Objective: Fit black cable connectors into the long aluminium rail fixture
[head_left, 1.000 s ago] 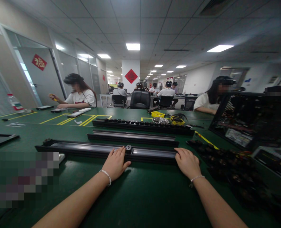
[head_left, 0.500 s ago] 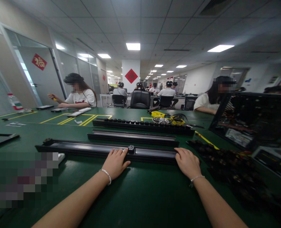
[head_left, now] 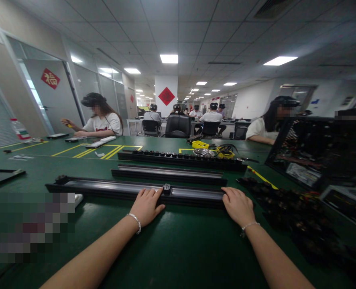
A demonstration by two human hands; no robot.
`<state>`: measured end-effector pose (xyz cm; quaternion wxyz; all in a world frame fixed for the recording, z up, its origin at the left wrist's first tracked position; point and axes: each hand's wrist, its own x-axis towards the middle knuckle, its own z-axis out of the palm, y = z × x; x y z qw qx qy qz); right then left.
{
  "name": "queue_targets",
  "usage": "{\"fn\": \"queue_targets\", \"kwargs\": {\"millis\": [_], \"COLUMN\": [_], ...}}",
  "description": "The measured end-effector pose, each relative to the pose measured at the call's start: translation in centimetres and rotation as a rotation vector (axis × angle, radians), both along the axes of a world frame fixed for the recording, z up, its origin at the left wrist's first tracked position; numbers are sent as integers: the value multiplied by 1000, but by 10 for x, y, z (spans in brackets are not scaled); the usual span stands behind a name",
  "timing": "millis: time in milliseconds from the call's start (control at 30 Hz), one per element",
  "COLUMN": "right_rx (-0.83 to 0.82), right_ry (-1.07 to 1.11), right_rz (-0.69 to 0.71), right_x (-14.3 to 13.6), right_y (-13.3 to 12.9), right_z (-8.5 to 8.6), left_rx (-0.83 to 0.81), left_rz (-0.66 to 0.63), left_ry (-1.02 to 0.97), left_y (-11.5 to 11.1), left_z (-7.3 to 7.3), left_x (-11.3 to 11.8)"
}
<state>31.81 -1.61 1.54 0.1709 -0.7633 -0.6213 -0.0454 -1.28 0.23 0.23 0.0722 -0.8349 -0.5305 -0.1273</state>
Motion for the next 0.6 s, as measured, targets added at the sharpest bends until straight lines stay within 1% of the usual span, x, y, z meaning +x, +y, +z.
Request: {"fn": "queue_targets", "kwargs": {"millis": [300, 600], "right_rx": [44, 16], "right_ry": [-21, -23], "right_rz": [-2, -8], "right_x": [1, 1], "right_y": [1, 1], "right_z": [-4, -2], "left_rx": [10, -12], "left_rz": [15, 45], "left_ry": [41, 49], "left_y": [-1, -1], "left_z": [2, 4], "left_x": [3, 7]}}
